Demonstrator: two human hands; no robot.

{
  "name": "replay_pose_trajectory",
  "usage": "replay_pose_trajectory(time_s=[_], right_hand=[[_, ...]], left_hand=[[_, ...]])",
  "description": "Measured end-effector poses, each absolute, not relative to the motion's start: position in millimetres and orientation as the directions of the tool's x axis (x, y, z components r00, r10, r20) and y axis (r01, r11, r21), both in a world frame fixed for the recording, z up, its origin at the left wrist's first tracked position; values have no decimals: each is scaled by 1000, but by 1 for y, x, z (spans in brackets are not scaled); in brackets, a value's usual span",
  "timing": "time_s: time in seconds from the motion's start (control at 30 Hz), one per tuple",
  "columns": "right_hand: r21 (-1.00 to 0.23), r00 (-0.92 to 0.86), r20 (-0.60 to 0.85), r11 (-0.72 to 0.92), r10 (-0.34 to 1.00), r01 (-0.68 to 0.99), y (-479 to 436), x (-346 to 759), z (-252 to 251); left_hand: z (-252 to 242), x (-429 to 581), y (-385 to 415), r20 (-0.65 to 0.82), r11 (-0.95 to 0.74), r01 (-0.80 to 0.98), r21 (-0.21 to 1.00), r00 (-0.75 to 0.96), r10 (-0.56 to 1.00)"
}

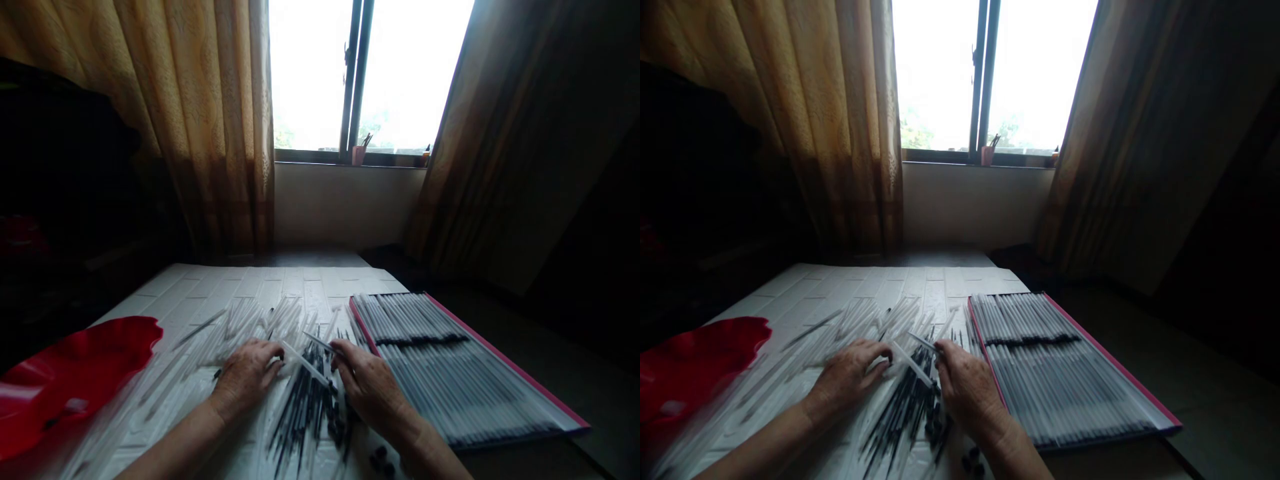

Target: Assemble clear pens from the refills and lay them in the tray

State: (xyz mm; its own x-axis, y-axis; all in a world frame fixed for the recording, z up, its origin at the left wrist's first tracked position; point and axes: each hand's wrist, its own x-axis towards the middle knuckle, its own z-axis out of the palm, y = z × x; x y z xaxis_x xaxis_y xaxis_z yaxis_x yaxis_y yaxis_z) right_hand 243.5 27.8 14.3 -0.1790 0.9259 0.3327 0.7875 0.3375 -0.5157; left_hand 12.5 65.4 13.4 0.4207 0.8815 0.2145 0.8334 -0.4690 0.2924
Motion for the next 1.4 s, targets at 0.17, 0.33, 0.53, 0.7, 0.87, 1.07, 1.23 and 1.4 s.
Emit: replay_pose_trajectory(time_s=[0.17,0.33,0.53,0.7,0.87,1.07,1.23,1.4], right_hand=[[-570,-153,370,354,916,741,24,239,16],[-566,-172,403,392,899,725,20,235,15],[-572,-196,457,455,867,682,22,234,11],[-613,-178,378,390,909,687,20,231,11],[-682,-296,331,444,896,581,12,217,7],[-690,-384,353,515,853,508,8,205,3],[-684,-391,361,526,846,506,10,204,1],[-662,-409,346,529,844,532,9,205,2]], left_hand=[[21,15,62,195,-483,847,222,446,873],[24,31,57,165,-494,847,198,468,868],[27,32,59,167,-421,841,340,387,907],[24,3,63,111,-285,716,638,281,953],[7,-17,49,-109,-12,443,896,248,963],[1,-21,33,-201,146,218,965,259,945],[0,-21,30,-215,155,213,965,297,930],[-5,-18,30,-201,123,246,962,324,924]])
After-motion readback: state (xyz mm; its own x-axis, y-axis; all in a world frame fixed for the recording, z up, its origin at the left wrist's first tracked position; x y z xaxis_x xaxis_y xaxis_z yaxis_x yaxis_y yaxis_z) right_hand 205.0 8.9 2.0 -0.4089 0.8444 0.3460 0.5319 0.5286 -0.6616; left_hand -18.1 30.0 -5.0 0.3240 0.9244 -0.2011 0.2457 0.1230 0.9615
